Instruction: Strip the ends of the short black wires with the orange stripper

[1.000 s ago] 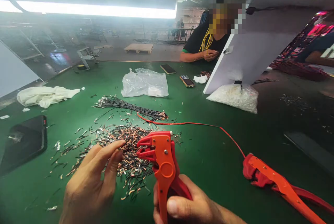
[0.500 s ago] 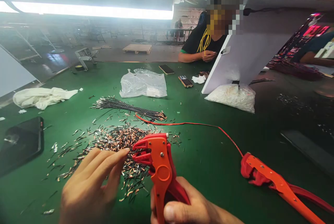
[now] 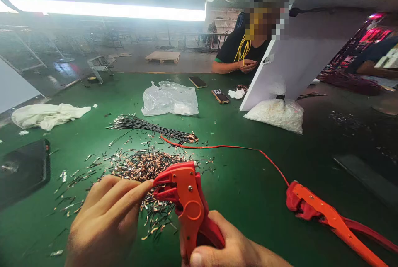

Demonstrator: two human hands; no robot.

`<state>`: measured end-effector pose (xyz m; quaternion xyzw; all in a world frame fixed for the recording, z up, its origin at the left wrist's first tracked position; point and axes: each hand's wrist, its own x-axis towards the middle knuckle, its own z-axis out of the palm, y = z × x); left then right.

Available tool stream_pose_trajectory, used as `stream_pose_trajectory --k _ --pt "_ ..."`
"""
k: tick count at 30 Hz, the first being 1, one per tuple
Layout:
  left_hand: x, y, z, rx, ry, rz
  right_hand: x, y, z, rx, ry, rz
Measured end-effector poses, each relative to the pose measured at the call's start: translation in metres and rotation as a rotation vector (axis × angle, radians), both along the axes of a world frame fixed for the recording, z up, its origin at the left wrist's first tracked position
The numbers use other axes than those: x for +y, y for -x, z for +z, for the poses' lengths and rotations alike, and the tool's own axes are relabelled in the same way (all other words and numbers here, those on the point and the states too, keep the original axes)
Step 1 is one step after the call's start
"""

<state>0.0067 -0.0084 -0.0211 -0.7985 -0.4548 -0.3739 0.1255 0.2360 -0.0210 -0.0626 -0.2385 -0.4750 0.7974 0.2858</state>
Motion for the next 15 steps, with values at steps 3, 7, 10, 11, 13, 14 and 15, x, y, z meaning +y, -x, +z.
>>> stream_pose_trajectory --k 3,7,10,11,13,14,15 --pt "-0.0004 0.001 0.0015 -0.011 -0.002 -0.024 -0.0012 0.0011 0.0033 -0.001 0.014 -0.016" --pt "-0.0003 0.0044 0.0025 0.016 0.003 -0.054 -0.0017 0.0022 0.0084 -0.027 0.023 -0.042" --pt "-0.0002 0.0056 0.0024 0.033 -0.003 -0.049 -0.0008 0.0005 0.0074 -0.116 -0.004 -0.06" --pt "-0.0002 0.0054 0.0025 0.033 -0.002 -0.046 0.0001 -0.0003 0.006 -0.137 -0.013 -0.053" --pt "-0.0003 0.0044 0.0027 0.03 0.008 -0.052 0.0027 -0.0016 0.0026 -0.154 -0.031 -0.005" --pt "-0.0002 0.0037 0.0026 0.013 0.005 -0.05 0.004 -0.002 0.0008 -0.153 -0.041 0.021" --pt "0.0 0.003 0.0024 0.001 0.002 -0.048 0.0052 -0.0023 -0.0009 -0.153 -0.05 0.04"
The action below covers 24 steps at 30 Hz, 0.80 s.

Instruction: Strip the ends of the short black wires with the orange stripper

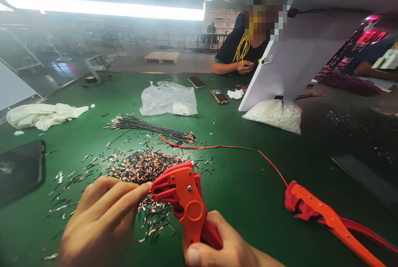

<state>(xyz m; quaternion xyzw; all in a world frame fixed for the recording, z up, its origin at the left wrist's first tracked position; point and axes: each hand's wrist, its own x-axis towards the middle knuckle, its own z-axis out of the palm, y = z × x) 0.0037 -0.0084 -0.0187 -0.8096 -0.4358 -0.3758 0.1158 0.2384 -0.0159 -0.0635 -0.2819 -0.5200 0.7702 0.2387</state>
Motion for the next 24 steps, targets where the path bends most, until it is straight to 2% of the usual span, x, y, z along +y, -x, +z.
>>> stream_pose_trajectory --k 6,10,13,19,24 --pt "0.001 -0.003 -0.004 -0.02 0.039 0.002 -0.004 -0.001 -0.007 -0.04 0.005 -0.067" --pt "-0.001 -0.005 -0.006 -0.169 0.226 -0.04 -0.01 -0.001 -0.013 -0.032 0.047 -0.141" --pt "-0.003 -0.006 -0.005 -0.203 0.312 -0.074 -0.009 0.0 -0.012 0.002 0.088 -0.103" --pt "-0.002 -0.002 0.002 -0.187 0.27 -0.054 -0.004 0.004 0.007 0.064 0.063 -0.087" --pt "-0.001 0.0 0.003 -0.145 0.235 -0.057 -0.003 0.002 0.009 0.054 0.027 -0.062"
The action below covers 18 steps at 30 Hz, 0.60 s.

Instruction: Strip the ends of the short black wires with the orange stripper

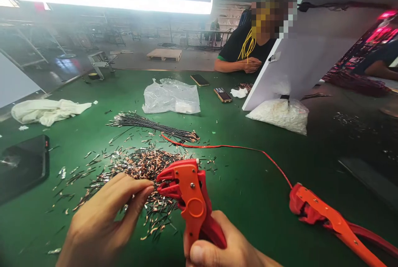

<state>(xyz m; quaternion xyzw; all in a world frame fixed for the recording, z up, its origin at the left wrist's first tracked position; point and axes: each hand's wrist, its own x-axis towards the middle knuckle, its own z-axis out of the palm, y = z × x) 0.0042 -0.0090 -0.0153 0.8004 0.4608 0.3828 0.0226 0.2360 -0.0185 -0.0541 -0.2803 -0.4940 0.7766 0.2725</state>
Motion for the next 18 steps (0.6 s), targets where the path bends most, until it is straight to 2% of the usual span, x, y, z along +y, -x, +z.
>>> stream_pose_trajectory --k 5,9,11,15,18 --pt "0.001 0.001 -0.002 0.014 -0.036 -0.009 0.0 0.0 -0.005 -0.028 0.005 0.0" --pt "0.001 0.003 -0.002 0.029 -0.067 0.037 -0.002 0.0 -0.011 0.125 0.071 0.002" --pt "0.001 0.004 -0.003 0.051 -0.087 0.047 -0.002 -0.002 -0.011 0.174 0.076 -0.057" --pt "-0.001 0.0 -0.012 0.173 -0.096 -0.036 0.004 -0.011 -0.003 -0.068 -0.15 -0.353" --pt "-0.004 -0.011 -0.019 0.224 -0.05 -0.133 0.011 -0.015 0.005 -0.217 -0.309 -0.478"
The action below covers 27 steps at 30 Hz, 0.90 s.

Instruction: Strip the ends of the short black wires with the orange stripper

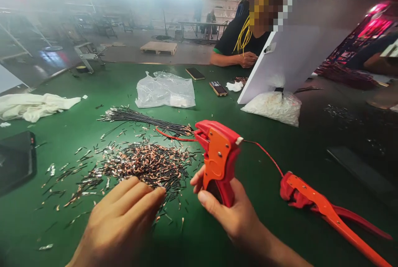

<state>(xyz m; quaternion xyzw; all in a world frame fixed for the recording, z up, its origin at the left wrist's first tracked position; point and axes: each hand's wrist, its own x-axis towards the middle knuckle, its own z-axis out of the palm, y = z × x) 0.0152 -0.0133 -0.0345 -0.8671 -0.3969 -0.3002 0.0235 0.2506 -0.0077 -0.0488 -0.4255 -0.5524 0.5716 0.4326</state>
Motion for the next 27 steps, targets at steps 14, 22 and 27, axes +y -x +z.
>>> stream_pose_trajectory --k 14,22,27 --pt "-0.008 -0.017 -0.009 -0.003 0.021 -0.024 -0.008 0.013 -0.004 -0.252 -0.105 0.061" --pt "-0.013 -0.024 -0.013 -0.063 0.016 -0.042 -0.008 0.012 -0.011 -0.319 -0.155 0.099" --pt "-0.018 -0.025 -0.021 -0.012 0.033 -0.116 -0.006 0.015 -0.012 -0.442 -0.331 0.07"
